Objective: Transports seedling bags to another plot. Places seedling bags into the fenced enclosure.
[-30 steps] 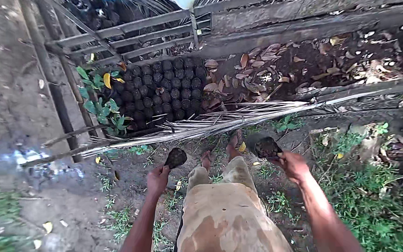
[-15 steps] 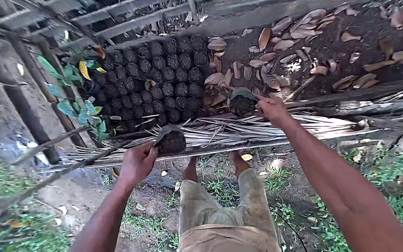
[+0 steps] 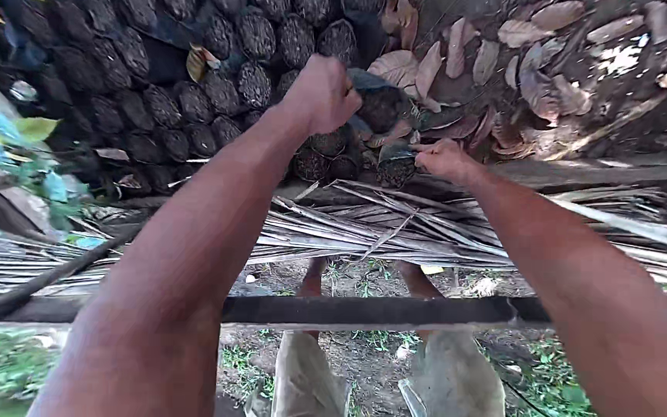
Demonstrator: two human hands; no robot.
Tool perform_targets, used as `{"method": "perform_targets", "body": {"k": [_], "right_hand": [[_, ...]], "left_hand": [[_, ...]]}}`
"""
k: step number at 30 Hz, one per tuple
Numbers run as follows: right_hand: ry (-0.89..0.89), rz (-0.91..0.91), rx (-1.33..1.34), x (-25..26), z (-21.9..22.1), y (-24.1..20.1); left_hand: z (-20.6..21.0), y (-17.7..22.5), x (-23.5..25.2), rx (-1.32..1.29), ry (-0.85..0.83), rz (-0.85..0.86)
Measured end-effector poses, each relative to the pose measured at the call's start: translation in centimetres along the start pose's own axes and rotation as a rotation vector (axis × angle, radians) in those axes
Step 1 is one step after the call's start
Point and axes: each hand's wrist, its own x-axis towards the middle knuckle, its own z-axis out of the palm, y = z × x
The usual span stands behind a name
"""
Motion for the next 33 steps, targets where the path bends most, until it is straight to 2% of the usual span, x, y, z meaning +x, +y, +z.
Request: {"method": "perform_targets", "body": {"k": [5, 10, 15, 17, 21, 22, 24, 28, 30, 33], "right_hand": [[-0.035, -0.002, 0.117, 4.0, 3.9, 1.7], [-0.031, 0.022, 0.192, 6.8, 6.4, 3.7], [-0.051, -0.013, 0.012, 7.6, 6.7, 3.6], [-0.097, 0.008, -0.071, 8.0, 5.8, 2.7], [-0.19, 0.088, -0.198, 9.2, 3.9, 2.0], [-0.204, 0.113, -0.162, 9.5, 3.5, 1.6], [-0.19, 0.237, 0.08, 9.5, 3.3, 0.2], [0.015, 0.488, 0.671, 11.4, 5.6, 0.1], [0.133, 0.519, 0.721, 12.2, 8.0, 0.0], [0.213, 0.486, 0.57, 12.1, 10.6, -1.0]], "left_hand": [[5.2, -2.7, 5.4, -0.123, -0.011, 0.026], [12.3, -6.0, 6.9, -0.257, 0.008, -0.011], [17.9, -9.0, 6.9, -0.304, -0.029, -0.122], [18.6, -9.0, 6.9, -0.237, -0.035, -0.177], [18.8, -5.8, 5.7, 0.075, -0.02, -0.301], [19.1, -5.6, 5.4, 0.119, 0.004, -0.317], [19.8, -6.0, 4.6, 0.175, 0.057, -0.322], [20.6, -6.2, 3.9, 0.194, 0.038, -0.378], [20.2, -6.1, 4.1, 0.152, 0.025, -0.44], [19.2, -6.3, 4.4, 0.111, 0.033, -0.501]]}}
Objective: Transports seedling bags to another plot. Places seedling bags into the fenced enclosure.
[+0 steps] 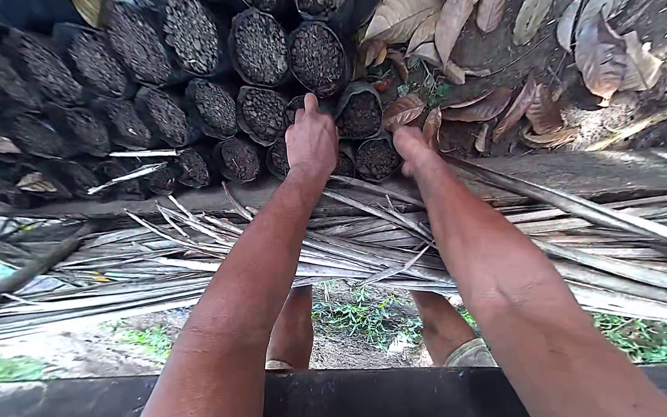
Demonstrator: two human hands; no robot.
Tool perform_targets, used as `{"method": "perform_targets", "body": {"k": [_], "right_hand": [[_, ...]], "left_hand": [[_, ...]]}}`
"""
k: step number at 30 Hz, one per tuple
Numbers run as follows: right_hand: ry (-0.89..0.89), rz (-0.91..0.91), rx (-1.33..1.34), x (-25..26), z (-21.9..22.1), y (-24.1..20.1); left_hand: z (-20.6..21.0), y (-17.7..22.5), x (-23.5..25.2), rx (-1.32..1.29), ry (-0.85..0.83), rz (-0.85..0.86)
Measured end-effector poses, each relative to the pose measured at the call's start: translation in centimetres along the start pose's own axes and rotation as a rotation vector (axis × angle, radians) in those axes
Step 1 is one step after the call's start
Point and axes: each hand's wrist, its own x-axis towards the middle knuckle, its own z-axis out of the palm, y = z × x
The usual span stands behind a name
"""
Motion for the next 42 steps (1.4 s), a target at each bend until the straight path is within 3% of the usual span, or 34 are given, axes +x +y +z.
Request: {"method": "perform_targets", "body": {"k": [3, 8, 12, 15, 19, 23, 29, 33, 35, 42], "right_hand": [[-0.001, -0.118, -0.141, -0.2, 1.0, 1.1], [-0.085, -0.183, -0.194, 0.4, 0.7, 1.2], [-0.099, -0.133, -0.122, -1.0, 0.4, 0.7], [-0.069, -0.029, 0.002, -1.9, -0.1, -0.1], [-0.074, 0.036, 0.16, -2.7, -0.6, -0.6], [-0.122, -0.078, 0.1, -2.3, 0.6, 0.8], [-0.113, -0.163, -0.065, -2.2, 1.3, 1.6], [-0.077, -0.226, -0.237, -1.3, 1.3, 0.5], [-0.127, -0.195, -0.18, -2.0, 0.8, 0.8], [-0.084, -0.257, -0.269, -6.4, -2.2, -1.3]], "left_hand": [[-0.9, -0.9, 0.5, 0.011, 0.016, -0.019], [-3.2, 0.9, 0.4, 0.08, 0.011, -0.003], [-6.2, 4.1, 2.7, -0.177, 0.143, 0.337], [-5.8, 7.6, 7.5, -0.237, 0.008, 0.504], [-4.1, 12.3, 9.2, 0.182, -0.27, 0.265], [-1.5, 14.1, 8.8, 0.401, -0.34, 0.156], [-3.2, 12.1, 6.2, 0.399, -0.408, 0.254], [-0.2, 9.8, 7.2, 0.4, -0.277, 0.434], [0.6, 9.3, 6.8, 0.349, -0.235, 0.453], [-2.3, 6.6, 1.6, -0.026, -0.065, 0.454]]}}
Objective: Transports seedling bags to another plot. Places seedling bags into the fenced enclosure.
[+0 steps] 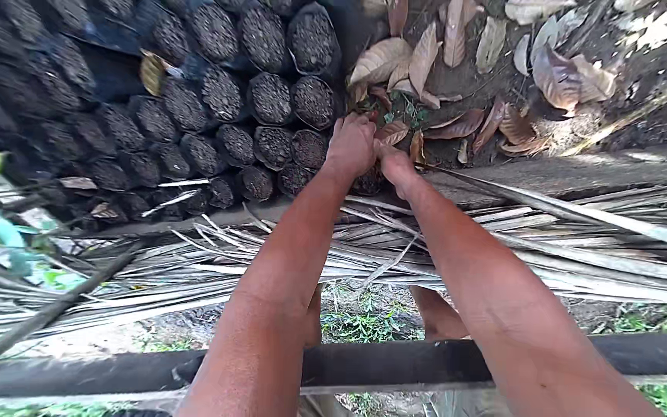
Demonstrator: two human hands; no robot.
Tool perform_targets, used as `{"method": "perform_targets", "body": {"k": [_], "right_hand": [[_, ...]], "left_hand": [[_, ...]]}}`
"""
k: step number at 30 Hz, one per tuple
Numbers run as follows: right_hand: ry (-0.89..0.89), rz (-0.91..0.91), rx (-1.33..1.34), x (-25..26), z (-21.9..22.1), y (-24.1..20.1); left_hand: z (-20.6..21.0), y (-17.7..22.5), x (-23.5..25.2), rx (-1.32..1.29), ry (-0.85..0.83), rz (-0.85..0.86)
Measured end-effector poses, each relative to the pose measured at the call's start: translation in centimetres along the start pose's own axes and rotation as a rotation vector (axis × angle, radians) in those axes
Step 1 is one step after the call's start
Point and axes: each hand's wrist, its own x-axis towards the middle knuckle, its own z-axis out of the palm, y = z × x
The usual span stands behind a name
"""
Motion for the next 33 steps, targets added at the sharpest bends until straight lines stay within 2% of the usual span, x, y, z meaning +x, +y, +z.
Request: {"method": "perform_targets", "body": {"k": [3, 6, 10, 11, 14, 16, 18, 21, 23, 25, 27, 29, 33], "right_hand": [[0.023, -0.054, -0.137, -3.3, -3.8, -1.7], [0.037, -0.057, -0.218, -9.3, -8.1, -3.5], [0.086, -0.078, -0.186, -20.9, -12.1, -4.5], [0.087, -0.092, -0.221, -24.0, -12.3, -4.4], [0.07, -0.157, -0.407, -34.4, -12.7, -7.0], [0.035, -0.181, -0.45, -42.2, -11.1, -8.4], [-0.046, -0.206, -0.471, -48.4, -8.8, -9.4], [-0.204, -0.235, -0.55, -54.9, -5.0, -9.8], [-0.314, -0.246, -0.66, -57.0, -3.0, -9.3], [-0.373, -0.268, -0.788, -57.5, -1.6, -8.6], [-0.398, -0.293, -0.862, -57.3, -0.5, -8.0], [-0.407, -0.316, -0.948, -56.5, 0.5, -7.9], [-0.471, -0.379, -1.065, -55.2, 1.4, -6.9]], "left_hand": [[-2.2, -0.7, -6.8, -0.12, 0.069, -0.065], [-4.8, -0.9, -16.8, -0.313, -0.007, -0.107], [-8.9, -1.7, -31.7, -0.458, -0.042, -0.129], [-9.9, -2.0, -35.8, -0.496, -0.025, -0.138], [-13.6, -2.7, -47.1, -0.723, 0.189, -0.169], [-14.4, -3.2, -55.3, -0.931, 0.33, -0.233], [-14.1, -4.8, -62.8, -1.035, 0.397, -0.337], [-10.3, -7.7, -73.7, -0.991, 0.401, -0.622], [-5.2, -8.8, -80.3, -1.015, 0.434, -0.873], [0.6, -7.3, -86.5, -1.103, 0.506, -1.176], [6.6, -3.1, -91.9, -1.238, 0.612, -1.44], [12.1, 3.2, -95.7, -1.462, 0.718, -1.584], [19.0, 19.6, -99.7, -1.846, 0.778, -1.622]]}}
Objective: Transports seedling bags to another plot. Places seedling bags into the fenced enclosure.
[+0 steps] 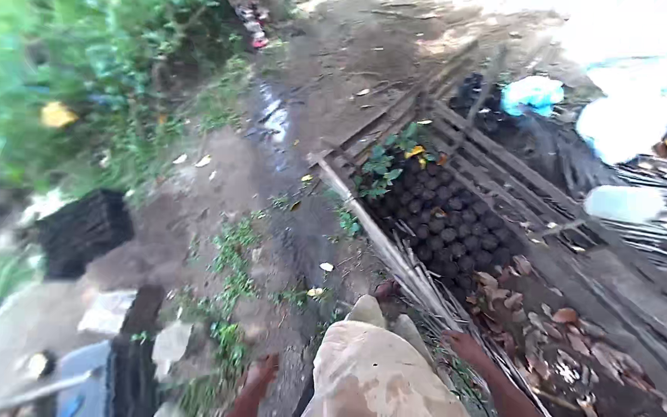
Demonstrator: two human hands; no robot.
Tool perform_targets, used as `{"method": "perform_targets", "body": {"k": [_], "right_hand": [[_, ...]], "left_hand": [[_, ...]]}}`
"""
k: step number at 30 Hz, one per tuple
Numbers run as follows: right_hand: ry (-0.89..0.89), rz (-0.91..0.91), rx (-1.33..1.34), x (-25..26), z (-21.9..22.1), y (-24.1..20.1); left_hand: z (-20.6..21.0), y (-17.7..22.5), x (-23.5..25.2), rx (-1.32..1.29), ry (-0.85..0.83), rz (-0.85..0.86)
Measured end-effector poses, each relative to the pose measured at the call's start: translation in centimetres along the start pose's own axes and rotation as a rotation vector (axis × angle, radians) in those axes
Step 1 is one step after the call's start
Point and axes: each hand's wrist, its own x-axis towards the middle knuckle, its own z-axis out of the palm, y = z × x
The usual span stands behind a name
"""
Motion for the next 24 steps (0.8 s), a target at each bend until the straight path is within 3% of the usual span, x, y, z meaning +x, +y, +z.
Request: {"method": "perform_targets", "body": {"k": [4, 6, 8, 13, 17, 19, 21, 24], "right_hand": [[-0.049, 0.011, -0.056, -0.7, 2.6, -0.8], [-0.07, 0.032, -0.088, -1.4, 4.1, -0.7], [-0.116, 0.053, -0.079, -2.3, 5.6, -0.6], [-0.179, 0.05, -0.176, -4.0, 8.8, -2.1], [-0.156, 0.031, -0.339, -4.4, 9.9, -2.8], [-0.149, 0.014, -0.398, -4.7, 10.9, -4.3], [-0.138, -0.003, -0.421, -4.8, 12.2, -6.3], [-0.091, 0.062, -0.361, -4.8, 14.8, -8.5]], "left_hand": [[0.1, -13.9, -6.9, 0.04, -0.071, -0.18], [1.0, -18.2, -10.2, 0.136, -0.125, -0.208], [1.7, -19.7, -13.4, 0.138, -0.165, -0.214], [0.0, -17.0, -18.9, 0.024, -0.25, -0.158], [-0.3, -20.2, -11.5, 0.056, -0.017, -0.023], [-2.5, -19.6, -7.8, -0.086, 0.069, 0.106], [-6.1, -15.3, -5.8, -0.389, 0.076, 0.292], [-14.6, -5.4, -6.7, -0.709, -0.089, 0.647]]}}
